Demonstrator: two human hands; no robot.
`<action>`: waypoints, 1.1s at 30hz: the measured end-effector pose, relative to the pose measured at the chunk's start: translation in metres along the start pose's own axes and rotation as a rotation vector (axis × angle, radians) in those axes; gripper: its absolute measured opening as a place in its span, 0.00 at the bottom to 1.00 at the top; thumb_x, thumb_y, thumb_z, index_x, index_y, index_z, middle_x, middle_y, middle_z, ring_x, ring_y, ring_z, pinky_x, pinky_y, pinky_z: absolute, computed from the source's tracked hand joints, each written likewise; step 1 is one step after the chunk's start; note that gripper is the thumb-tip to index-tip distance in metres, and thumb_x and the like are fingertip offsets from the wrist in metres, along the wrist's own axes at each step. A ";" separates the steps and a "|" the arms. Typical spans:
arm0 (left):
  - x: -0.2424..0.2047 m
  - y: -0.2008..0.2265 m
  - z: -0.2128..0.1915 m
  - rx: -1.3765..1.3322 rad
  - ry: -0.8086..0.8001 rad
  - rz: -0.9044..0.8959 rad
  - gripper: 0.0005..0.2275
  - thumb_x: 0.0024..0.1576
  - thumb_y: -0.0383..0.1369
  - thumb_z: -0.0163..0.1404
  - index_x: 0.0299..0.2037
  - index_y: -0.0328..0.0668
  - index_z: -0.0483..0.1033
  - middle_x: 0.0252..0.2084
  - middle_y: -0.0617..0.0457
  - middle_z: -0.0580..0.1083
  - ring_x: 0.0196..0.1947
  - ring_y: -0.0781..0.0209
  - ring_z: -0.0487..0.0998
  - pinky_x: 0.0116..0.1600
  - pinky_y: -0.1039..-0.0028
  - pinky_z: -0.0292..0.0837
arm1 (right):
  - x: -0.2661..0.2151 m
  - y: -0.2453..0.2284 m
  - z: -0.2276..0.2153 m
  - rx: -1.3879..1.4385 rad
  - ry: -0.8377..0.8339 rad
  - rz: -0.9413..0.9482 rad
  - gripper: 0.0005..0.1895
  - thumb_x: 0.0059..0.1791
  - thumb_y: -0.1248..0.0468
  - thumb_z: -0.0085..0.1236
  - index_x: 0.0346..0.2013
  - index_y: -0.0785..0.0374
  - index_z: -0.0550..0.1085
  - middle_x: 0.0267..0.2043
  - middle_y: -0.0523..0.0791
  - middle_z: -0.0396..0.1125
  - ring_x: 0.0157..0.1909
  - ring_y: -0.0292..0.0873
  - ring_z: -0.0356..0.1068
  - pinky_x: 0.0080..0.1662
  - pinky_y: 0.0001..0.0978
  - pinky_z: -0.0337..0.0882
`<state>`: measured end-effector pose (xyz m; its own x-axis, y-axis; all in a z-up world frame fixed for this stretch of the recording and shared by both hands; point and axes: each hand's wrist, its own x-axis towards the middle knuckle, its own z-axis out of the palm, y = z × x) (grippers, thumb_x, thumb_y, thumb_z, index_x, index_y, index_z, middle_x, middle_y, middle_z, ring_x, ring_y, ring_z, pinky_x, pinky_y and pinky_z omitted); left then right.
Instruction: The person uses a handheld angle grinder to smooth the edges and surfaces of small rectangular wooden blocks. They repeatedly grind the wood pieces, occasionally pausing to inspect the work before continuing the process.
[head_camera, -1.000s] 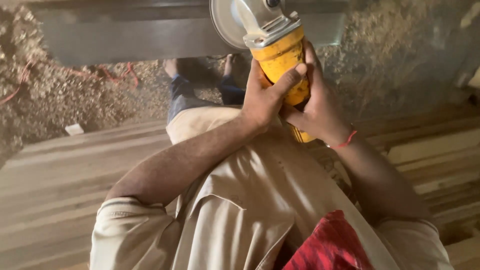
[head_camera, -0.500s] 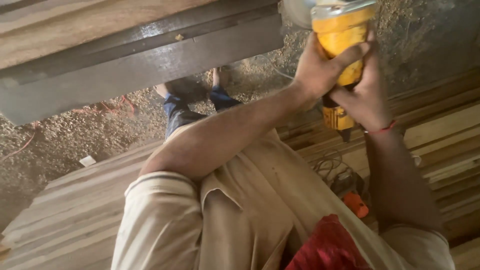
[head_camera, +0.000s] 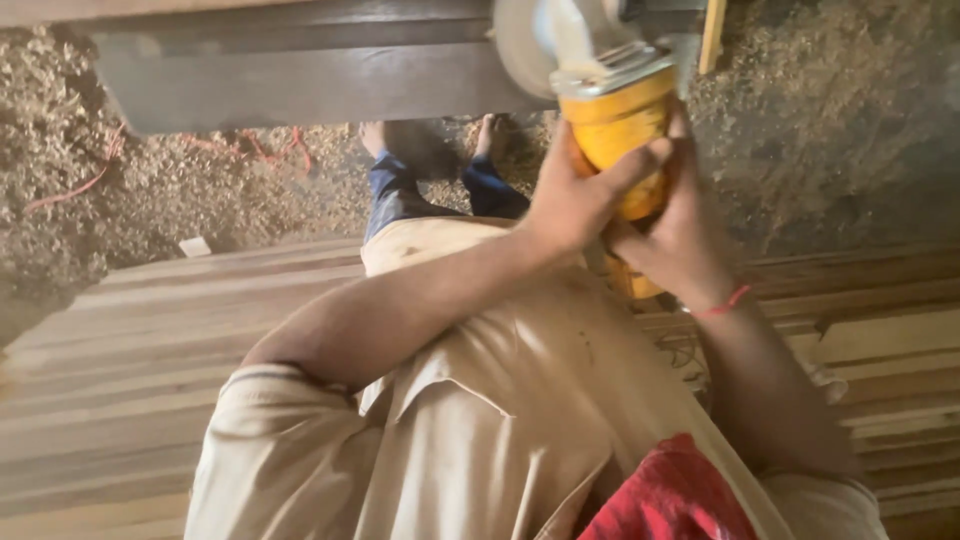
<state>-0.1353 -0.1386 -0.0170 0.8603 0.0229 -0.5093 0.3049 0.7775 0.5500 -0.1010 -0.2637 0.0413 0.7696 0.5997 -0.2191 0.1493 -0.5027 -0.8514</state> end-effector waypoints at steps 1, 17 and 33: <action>-0.007 0.012 -0.012 -0.002 0.038 0.020 0.26 0.60 0.28 0.59 0.64 0.33 0.59 0.55 0.44 0.74 0.53 0.55 0.78 0.59 0.64 0.79 | 0.008 -0.010 0.012 -0.030 -0.018 0.007 0.54 0.51 0.64 0.70 0.79 0.67 0.41 0.74 0.57 0.56 0.75 0.55 0.63 0.71 0.46 0.70; -0.083 0.160 -0.171 -0.110 0.192 0.221 0.23 0.63 0.30 0.57 0.65 0.37 0.61 0.57 0.48 0.72 0.58 0.57 0.75 0.65 0.66 0.74 | 0.109 -0.124 0.165 -0.163 -0.251 -0.231 0.59 0.48 0.61 0.72 0.79 0.61 0.38 0.76 0.61 0.55 0.74 0.62 0.63 0.70 0.45 0.71; -0.103 0.197 -0.206 -0.096 0.089 0.251 0.17 0.67 0.33 0.54 0.61 0.35 0.67 0.50 0.48 0.72 0.51 0.59 0.76 0.59 0.68 0.77 | 0.126 -0.148 0.194 -0.081 -0.310 -0.260 0.58 0.49 0.64 0.72 0.77 0.59 0.37 0.70 0.57 0.59 0.67 0.56 0.67 0.68 0.43 0.71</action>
<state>-0.2475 0.1415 0.0075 0.8636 0.2738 -0.4234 0.0430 0.7966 0.6030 -0.1466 0.0070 0.0479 0.4779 0.8664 -0.1450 0.3724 -0.3493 -0.8598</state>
